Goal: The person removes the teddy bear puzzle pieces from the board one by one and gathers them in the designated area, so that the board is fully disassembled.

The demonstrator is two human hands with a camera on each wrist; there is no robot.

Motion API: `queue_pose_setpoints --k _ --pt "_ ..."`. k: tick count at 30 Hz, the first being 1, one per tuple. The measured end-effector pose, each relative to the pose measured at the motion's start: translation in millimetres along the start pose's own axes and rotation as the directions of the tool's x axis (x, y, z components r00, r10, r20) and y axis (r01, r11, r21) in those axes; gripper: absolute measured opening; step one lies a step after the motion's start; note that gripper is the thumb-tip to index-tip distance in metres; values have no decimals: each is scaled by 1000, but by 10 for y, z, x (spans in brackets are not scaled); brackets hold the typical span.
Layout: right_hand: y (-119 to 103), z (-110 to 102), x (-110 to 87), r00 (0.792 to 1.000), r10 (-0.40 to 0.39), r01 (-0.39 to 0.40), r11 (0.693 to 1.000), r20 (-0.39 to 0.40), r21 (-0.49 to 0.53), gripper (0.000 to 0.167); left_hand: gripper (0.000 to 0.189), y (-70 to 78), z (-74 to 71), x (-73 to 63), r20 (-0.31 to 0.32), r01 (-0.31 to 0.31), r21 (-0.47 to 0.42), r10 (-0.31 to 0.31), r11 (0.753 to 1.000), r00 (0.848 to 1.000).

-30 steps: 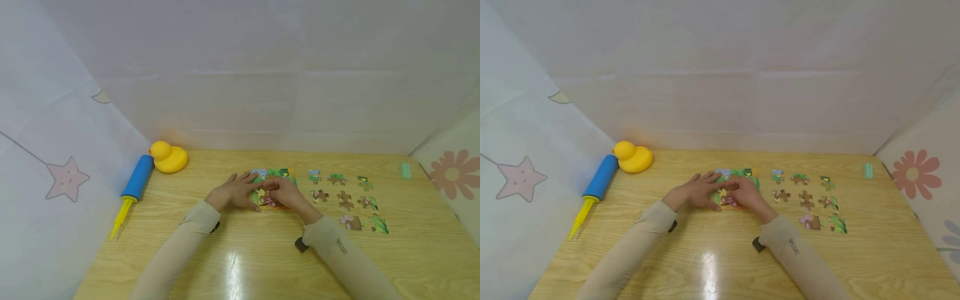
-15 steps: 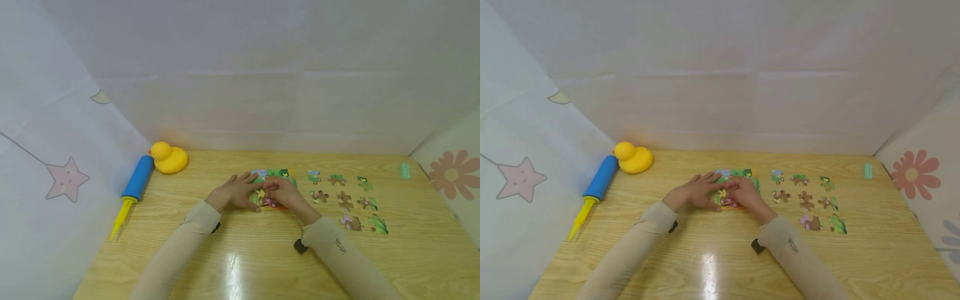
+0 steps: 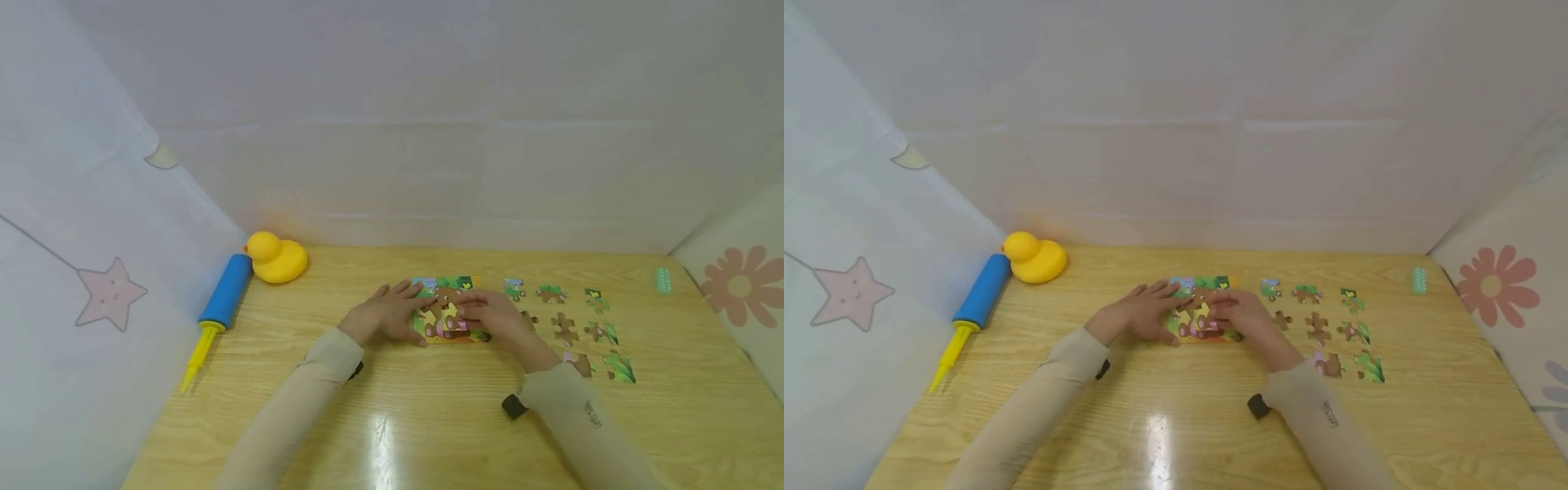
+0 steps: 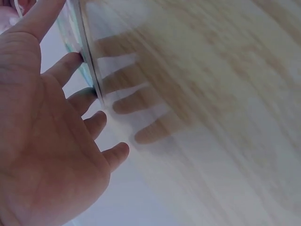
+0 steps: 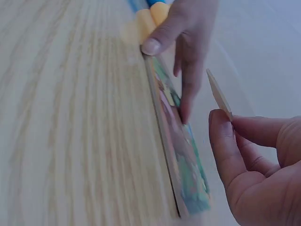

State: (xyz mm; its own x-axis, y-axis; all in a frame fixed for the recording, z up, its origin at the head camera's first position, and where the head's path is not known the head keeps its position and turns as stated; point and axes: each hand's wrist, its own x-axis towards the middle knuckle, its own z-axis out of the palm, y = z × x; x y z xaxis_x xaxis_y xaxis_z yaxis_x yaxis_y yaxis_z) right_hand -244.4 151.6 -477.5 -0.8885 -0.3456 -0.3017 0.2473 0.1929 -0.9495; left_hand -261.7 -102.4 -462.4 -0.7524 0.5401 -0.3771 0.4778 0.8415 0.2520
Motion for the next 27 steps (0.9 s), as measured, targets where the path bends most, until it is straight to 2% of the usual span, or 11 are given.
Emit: queue_pose_setpoints --k 4,14,19,27 --pt "28 -169 -135 1000 -2 0 995 25 95 44 95 10 -24 16 -5 13 17 -12 1000 1000" --pt "136 -430 -432 998 27 -34 992 58 125 53 94 13 -22 -2 0 13 12 -13 1000 1000" --pt "172 -571 -579 998 32 -37 996 50 83 54 94 27 -45 -7 5 15 11 -15 1000 1000" --pt "263 -730 -778 999 43 -40 997 34 -72 54 93 38 -38 -11 11 12 -17 -12 1000 1000"
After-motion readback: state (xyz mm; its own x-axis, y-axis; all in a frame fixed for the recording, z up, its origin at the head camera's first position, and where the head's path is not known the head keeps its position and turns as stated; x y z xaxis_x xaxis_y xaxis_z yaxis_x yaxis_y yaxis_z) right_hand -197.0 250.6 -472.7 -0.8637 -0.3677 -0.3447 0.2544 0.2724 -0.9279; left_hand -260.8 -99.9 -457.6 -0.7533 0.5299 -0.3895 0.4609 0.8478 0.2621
